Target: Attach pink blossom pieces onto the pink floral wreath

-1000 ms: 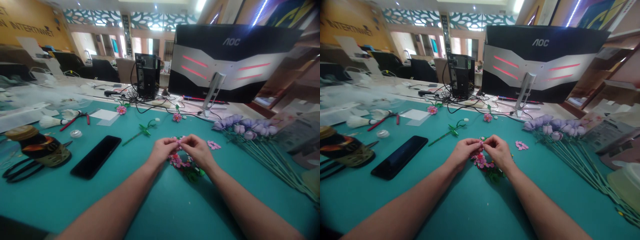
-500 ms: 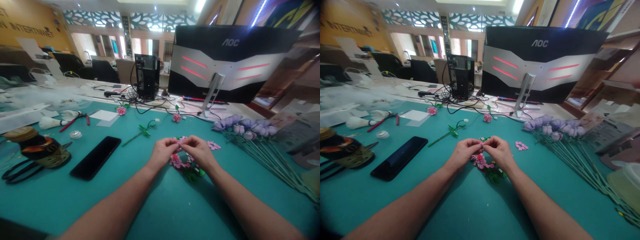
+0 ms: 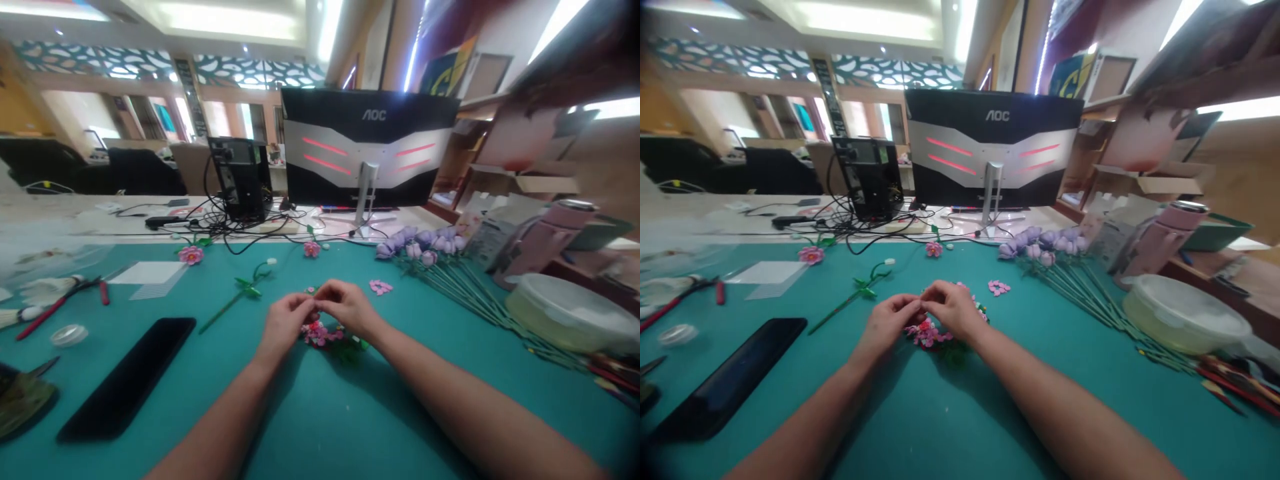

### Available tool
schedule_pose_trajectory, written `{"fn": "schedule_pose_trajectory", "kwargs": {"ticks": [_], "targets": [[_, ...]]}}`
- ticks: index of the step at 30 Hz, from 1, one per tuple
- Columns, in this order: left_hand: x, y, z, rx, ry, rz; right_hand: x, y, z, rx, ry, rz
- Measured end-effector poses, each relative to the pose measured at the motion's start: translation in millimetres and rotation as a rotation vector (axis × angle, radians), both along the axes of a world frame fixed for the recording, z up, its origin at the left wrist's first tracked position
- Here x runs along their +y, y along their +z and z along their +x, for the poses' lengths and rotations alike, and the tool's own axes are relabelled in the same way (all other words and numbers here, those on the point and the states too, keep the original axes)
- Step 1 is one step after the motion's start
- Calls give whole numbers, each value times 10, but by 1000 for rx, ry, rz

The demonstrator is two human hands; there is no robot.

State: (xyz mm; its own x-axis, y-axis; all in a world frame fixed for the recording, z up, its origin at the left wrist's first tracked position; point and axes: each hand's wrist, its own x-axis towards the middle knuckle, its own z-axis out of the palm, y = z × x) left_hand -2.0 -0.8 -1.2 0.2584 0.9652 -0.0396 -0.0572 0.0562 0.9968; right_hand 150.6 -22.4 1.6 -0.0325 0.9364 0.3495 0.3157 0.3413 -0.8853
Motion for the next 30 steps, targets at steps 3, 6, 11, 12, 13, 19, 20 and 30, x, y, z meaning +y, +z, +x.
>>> {"fn": "schedule_pose_trajectory", "kwargs": {"ticks": [3,6,11,12,13,19,20,30], "targets": [[-23,-45,19,-62,-9,-56,1,-23,-3,-70,-44,-2],[-8,-133,42,-89,-9,-115,57,-108,-9,-87,-57,-41],[44,-199,56,-105,-29,-119,89,-155,18,-84,12,-67],[46,-195,57,-111,-29,-123,77,-136,27,-109,15,-58],[45,-187,56,-118,-29,-128,64,-113,33,-136,8,-52],[29,-139,17,-175,-67,-146,30,-10,5,-33,-24,-121],[31,-136,9,-183,-73,-150,28,-2,-5,5,-22,-146],[47,-85,-22,-200,-36,-155,33,53,-56,103,-60,-181]]}}
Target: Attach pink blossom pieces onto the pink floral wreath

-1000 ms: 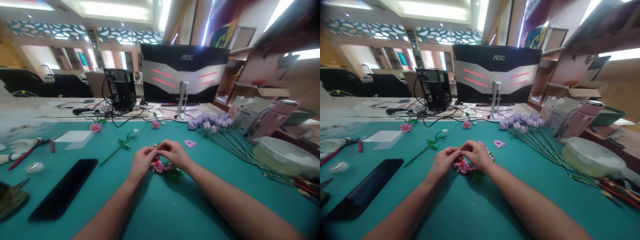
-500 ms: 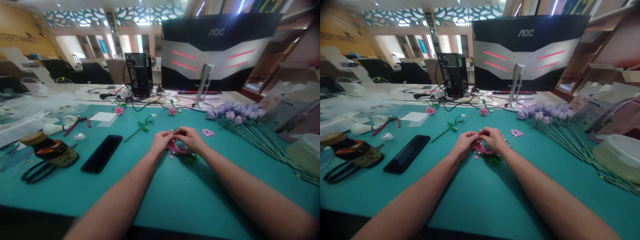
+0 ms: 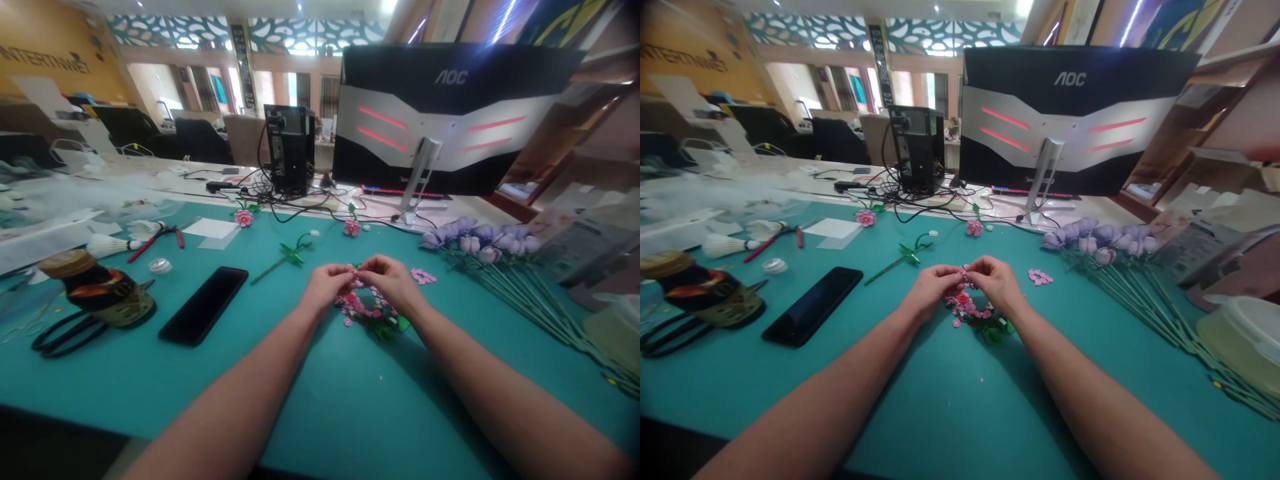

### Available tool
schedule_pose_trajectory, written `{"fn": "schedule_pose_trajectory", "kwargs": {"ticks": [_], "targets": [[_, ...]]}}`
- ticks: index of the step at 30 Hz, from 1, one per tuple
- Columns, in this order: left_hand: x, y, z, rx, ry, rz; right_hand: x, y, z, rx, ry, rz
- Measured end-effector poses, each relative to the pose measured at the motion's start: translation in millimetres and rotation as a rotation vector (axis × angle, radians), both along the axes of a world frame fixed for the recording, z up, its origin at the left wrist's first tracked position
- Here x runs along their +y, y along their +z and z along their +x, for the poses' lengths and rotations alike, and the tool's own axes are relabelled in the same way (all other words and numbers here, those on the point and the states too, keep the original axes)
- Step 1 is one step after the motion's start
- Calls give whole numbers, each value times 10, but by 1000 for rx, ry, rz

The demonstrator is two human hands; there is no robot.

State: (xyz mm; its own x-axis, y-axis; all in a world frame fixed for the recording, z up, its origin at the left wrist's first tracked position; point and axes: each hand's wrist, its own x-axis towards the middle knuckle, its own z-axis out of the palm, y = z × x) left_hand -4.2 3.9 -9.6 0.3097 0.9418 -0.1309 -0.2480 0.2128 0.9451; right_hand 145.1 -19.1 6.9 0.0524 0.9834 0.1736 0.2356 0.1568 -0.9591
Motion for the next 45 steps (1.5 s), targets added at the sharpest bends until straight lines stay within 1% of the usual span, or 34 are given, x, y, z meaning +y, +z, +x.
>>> {"fn": "schedule_pose_trajectory", "kwargs": {"ticks": [2,4,7,10,12,15,19,22,25,27,29,31,33,35,38,41,45], "targets": [[8,4,-7,5,23,-9,32,-32,38,-6,5,7],[20,3,-12,8,46,-12,54,-80,103,-94,9,27],[40,1,-13,12,66,-15,54,-152,218,-379,20,47],[55,9,-10,16,78,-23,35,-210,292,-647,42,18],[63,17,-12,0,82,-38,31,-241,304,-772,71,23],[73,28,-20,-32,87,-58,29,-242,283,-896,109,83],[80,43,-32,-39,94,-53,-38,-101,213,-921,168,165],[83,54,-35,-34,109,-46,-139,1,121,-929,303,196],[84,60,-34,-33,121,-50,-226,-32,10,-958,420,219],[83,62,-31,-35,118,-53,-252,-110,-55,-992,435,222],[80,65,-27,-39,115,-51,-246,-177,-90,-1000,427,231],[75,72,-25,-46,113,-49,-210,-191,-74,-971,386,246],[70,80,-25,-51,115,-50,-156,-148,0,-927,295,249],[67,86,-26,-48,117,-53,-97,-80,118,-899,175,226],[68,86,-28,-35,126,-56,-26,-23,290,-921,54,170],[74,84,-29,-22,131,-55,11,-56,363,-971,64,105],[76,90,-33,-9,136,-49,31,-130,344,-1020,117,84]]}}
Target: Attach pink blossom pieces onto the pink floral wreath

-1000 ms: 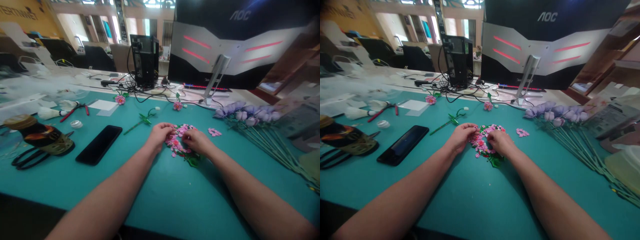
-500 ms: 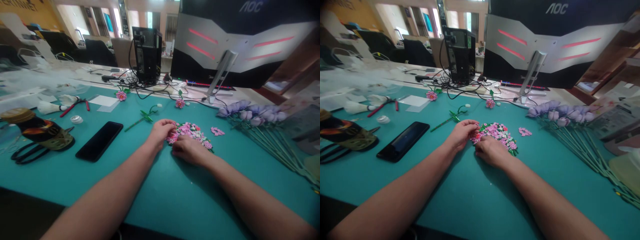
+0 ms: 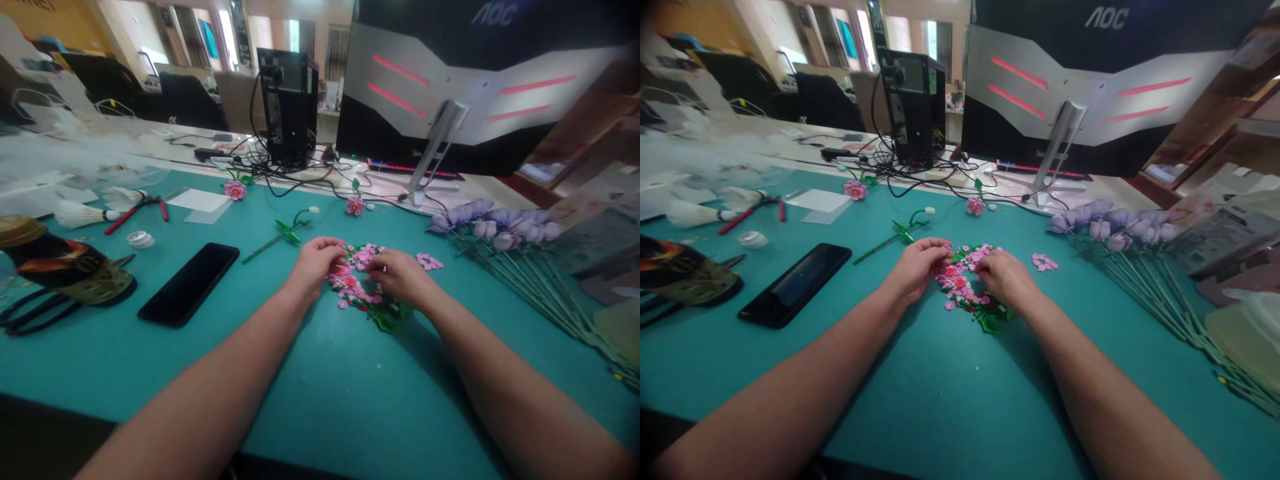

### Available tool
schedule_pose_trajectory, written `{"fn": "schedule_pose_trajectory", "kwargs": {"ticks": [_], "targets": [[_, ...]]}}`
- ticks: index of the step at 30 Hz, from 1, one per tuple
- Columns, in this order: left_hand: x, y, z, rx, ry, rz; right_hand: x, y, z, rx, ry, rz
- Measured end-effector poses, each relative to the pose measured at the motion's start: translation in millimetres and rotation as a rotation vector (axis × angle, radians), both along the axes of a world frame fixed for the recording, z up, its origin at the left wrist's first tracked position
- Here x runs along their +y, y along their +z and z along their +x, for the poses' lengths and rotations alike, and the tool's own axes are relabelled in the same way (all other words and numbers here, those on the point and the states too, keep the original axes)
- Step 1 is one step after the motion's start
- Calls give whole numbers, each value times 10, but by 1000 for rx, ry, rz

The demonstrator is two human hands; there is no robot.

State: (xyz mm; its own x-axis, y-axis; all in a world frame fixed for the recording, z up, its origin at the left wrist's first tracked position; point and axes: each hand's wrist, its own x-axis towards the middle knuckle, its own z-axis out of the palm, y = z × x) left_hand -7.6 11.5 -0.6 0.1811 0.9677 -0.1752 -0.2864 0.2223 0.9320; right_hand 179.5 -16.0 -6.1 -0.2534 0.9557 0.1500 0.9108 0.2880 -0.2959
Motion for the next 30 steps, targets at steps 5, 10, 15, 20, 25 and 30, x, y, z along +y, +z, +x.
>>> {"fn": "schedule_pose_trajectory", "kwargs": {"ticks": [5,10,15,20,25,30], "targets": [[-2,-2,-3,6,13,5,34,-49,17,-74,-51,31],[-8,-7,4,2,16,1,43,-146,-42,-140,-44,96],[-14,-4,9,7,11,-3,20,-229,-129,-170,23,166],[-9,-27,16,4,6,4,19,-242,-133,-190,-30,197],[-6,-51,24,-3,1,2,70,-330,-173,-149,39,225],[-11,-45,28,3,3,-3,100,-362,-191,-147,31,204]]}}
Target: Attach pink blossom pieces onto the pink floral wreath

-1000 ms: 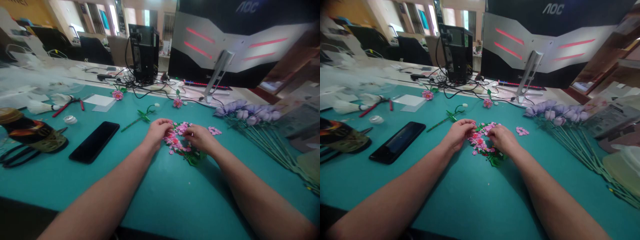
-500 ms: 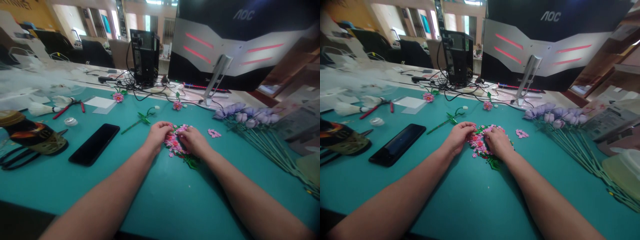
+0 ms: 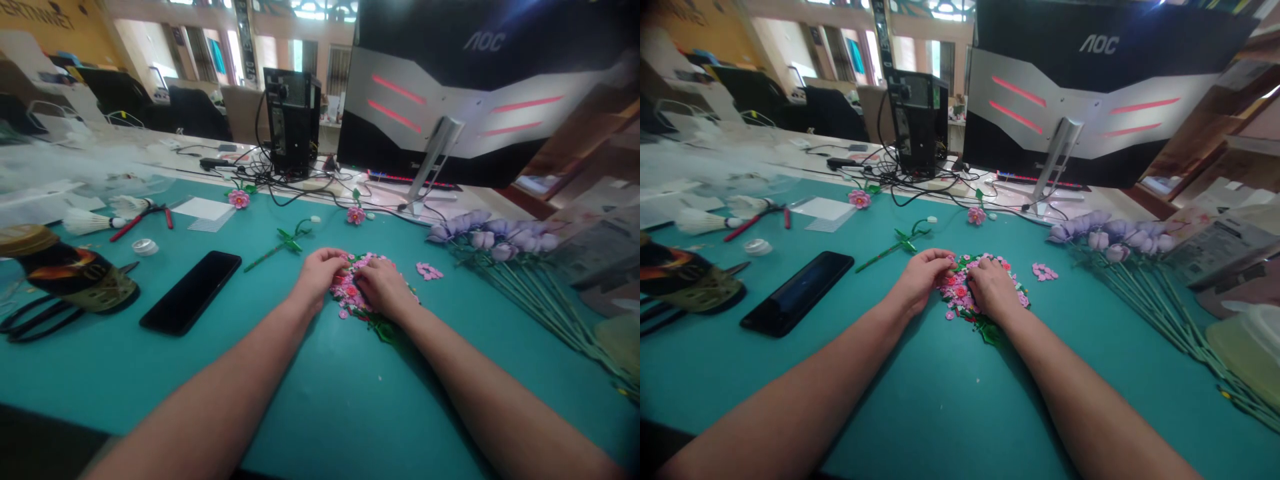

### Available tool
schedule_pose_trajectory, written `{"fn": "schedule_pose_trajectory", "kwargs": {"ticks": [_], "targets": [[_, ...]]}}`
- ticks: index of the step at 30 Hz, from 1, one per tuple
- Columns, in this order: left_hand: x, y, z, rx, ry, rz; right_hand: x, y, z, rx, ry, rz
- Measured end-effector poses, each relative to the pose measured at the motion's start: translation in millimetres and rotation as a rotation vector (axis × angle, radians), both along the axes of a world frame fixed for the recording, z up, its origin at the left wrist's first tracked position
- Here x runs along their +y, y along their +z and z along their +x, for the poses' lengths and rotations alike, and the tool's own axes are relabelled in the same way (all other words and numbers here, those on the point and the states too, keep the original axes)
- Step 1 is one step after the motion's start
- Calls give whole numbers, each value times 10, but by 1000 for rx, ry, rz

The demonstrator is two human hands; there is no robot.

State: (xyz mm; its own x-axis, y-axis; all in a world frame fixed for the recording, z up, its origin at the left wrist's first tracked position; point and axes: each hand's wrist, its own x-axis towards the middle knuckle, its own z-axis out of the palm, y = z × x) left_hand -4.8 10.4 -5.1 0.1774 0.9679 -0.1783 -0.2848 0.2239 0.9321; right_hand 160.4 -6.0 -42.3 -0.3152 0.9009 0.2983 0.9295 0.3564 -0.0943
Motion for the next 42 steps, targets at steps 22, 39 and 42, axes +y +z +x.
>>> {"fn": "schedule_pose_trajectory", "kwargs": {"ticks": [22,39,42], "targets": [[-36,-12,5,39,-67,45,15,214,95,-16,-39,-244],[-44,11,-4,39,-79,40,7,164,84,-39,-54,-270],[-39,0,-9,36,-71,34,-16,132,88,-63,-7,-192]]}}
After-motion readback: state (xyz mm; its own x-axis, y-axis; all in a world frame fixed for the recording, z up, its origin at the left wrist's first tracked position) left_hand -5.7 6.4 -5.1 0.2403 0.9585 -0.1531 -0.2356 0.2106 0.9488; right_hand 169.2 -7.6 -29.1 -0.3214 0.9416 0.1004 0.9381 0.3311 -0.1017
